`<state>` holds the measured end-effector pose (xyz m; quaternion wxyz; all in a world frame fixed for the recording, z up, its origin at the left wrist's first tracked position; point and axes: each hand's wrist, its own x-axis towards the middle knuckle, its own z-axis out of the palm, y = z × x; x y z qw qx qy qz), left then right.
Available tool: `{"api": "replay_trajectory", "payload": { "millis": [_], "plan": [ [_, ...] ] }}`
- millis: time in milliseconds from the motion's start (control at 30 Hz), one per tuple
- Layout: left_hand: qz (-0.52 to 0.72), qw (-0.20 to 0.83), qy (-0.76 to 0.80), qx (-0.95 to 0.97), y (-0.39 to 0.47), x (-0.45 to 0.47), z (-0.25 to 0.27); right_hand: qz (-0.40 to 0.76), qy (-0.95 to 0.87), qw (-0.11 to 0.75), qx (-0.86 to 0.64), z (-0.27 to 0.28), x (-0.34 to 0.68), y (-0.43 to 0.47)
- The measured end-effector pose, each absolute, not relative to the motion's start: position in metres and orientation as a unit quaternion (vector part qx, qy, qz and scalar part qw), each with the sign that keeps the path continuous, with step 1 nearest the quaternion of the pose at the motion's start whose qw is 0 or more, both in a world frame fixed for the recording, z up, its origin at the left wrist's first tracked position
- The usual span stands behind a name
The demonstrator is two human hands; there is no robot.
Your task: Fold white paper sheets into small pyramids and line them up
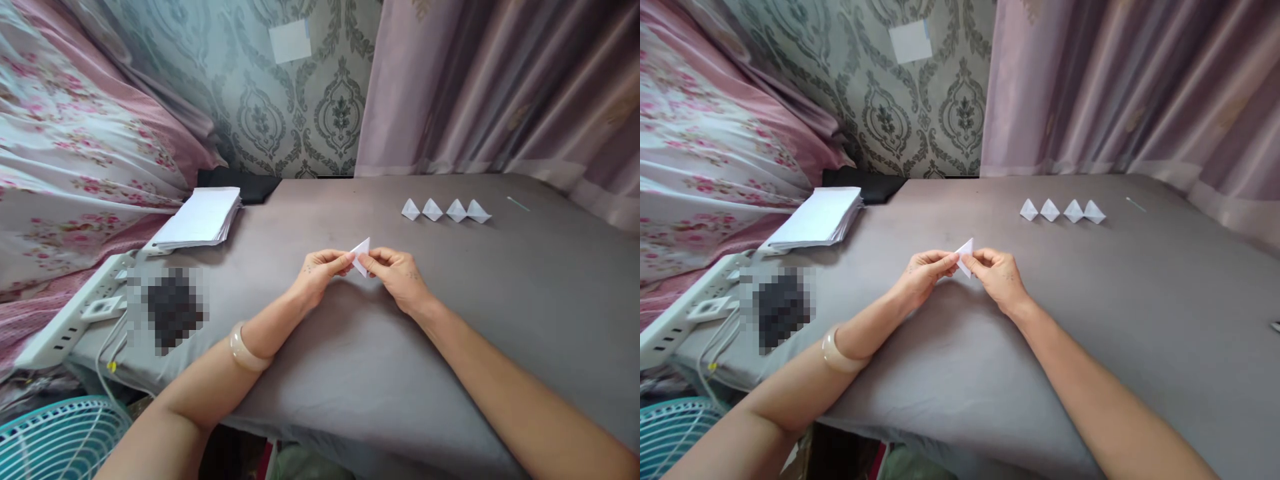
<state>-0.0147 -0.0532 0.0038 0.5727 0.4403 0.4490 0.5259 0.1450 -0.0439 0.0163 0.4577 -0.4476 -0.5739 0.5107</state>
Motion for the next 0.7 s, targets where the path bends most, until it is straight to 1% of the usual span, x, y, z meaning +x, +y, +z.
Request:
{"api": "replay_trajectory", "payload": {
  "millis": [200,267,333,400,533,600,700],
  "plan": [
    [0.474,0.580,0.452,0.484,-0.055,-0.018,0.007,0.499,-0.612,0.417,-0.451,0.018,0.158,-0.039],
    [0.464,0.590,0.458,0.477,-0.055,-0.017,0.007,0.488,-0.634,0.393,-0.452,0.017,0.159,-0.037],
    [0.473,0.606,0.468,0.437,-0.053,-0.016,0.006,0.471,-0.649,0.388,-0.453,0.014,0.158,-0.036],
    [0.501,0.624,0.468,0.375,-0.052,-0.015,0.004,0.424,-0.657,0.417,-0.464,0.010,0.156,-0.035],
    [0.550,0.613,0.472,0.315,-0.048,-0.016,0.002,0.261,-0.671,0.499,-0.483,0.005,0.152,-0.035],
    [0.556,0.604,0.477,0.315,-0.047,-0.016,0.002,0.208,-0.698,0.509,-0.460,0.003,0.151,-0.038],
    [0.551,0.603,0.475,0.326,-0.048,-0.016,0.002,0.175,-0.737,0.491,-0.430,0.002,0.149,-0.041]
  ]
}}
